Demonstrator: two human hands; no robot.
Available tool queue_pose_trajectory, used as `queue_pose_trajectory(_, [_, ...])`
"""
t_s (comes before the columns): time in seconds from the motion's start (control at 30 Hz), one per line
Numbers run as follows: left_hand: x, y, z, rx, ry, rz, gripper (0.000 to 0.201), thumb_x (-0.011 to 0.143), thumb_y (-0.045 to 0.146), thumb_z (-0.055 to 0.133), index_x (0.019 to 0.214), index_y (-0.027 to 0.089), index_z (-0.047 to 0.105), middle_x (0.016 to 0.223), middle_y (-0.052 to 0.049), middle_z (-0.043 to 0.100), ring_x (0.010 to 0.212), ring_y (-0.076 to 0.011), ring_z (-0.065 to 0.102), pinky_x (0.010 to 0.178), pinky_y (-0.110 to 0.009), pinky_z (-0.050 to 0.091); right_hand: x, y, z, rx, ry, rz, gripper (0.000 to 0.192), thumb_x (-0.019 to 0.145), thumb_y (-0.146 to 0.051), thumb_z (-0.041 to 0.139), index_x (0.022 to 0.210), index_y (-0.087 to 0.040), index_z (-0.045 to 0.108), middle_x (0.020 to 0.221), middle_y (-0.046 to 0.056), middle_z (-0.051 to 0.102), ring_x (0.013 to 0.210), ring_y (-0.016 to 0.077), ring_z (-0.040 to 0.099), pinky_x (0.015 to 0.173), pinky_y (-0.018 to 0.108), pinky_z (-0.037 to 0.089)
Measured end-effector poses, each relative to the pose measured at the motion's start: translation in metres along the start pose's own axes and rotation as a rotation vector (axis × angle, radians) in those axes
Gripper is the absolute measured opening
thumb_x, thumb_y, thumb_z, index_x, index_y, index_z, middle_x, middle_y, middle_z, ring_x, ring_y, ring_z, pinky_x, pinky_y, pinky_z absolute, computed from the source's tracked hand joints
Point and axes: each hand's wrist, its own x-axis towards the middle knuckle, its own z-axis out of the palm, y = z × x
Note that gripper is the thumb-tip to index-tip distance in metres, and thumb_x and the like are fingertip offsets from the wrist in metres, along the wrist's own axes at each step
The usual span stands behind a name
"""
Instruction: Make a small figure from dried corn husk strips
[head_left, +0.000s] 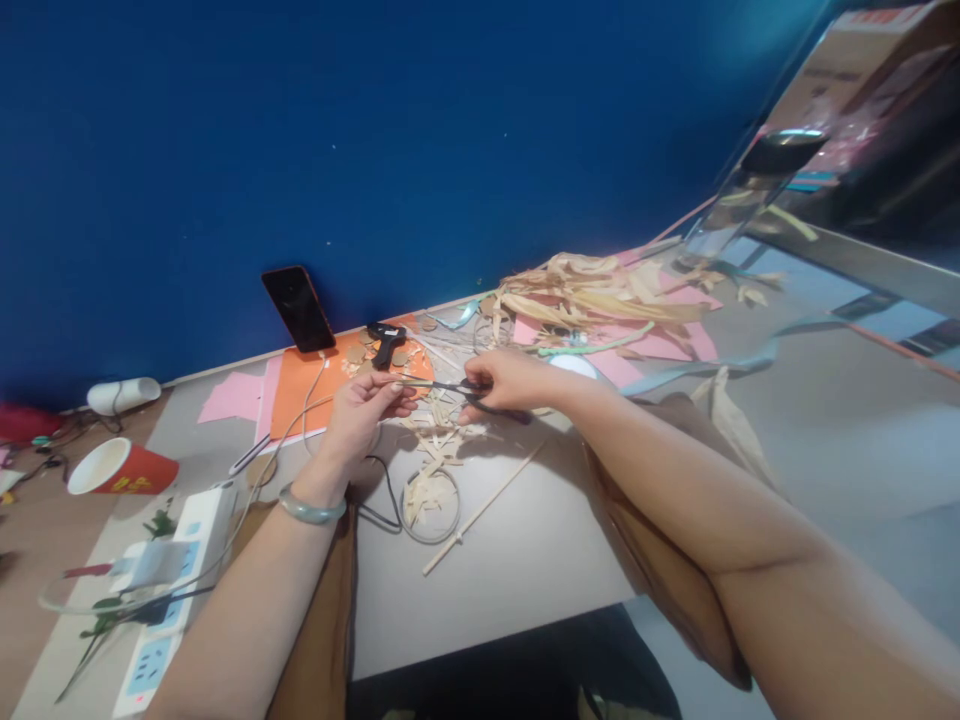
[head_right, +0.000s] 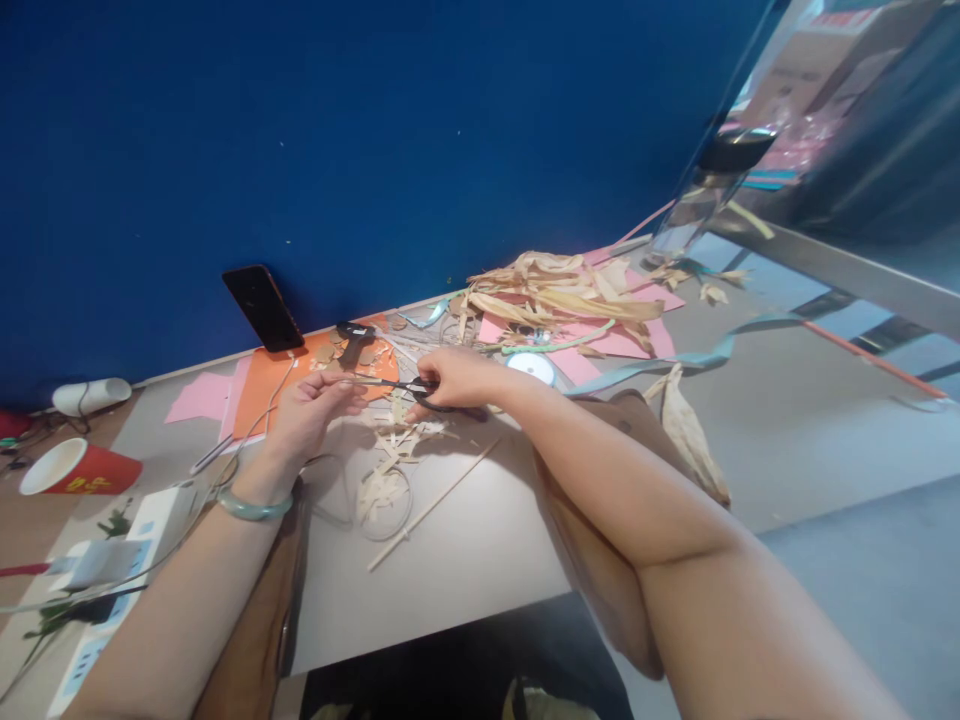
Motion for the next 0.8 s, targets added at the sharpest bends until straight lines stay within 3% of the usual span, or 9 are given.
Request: queue_pose_trajectory(0.8, [0.0018, -0.0012, -0.0017, -0.034, 0.0, 0.017, 0.035, 0.064, 0.035, 0.078, 0.084, 0.012, 0.06, 0.073, -0.007, 0.073, 0.061, -0.0153, 0.069, 0.06, -0.026, 0.057, -0.0001, 0.0001, -0.0011, 0.006, -0.002, -0.005, 0.052, 0.057, -0.067, 0.066, 0.063, -0.02, 0.045, 0.056, -0.004, 0.047, 0.054, 0.0105, 0.039, 0.053, 0.025, 0.022])
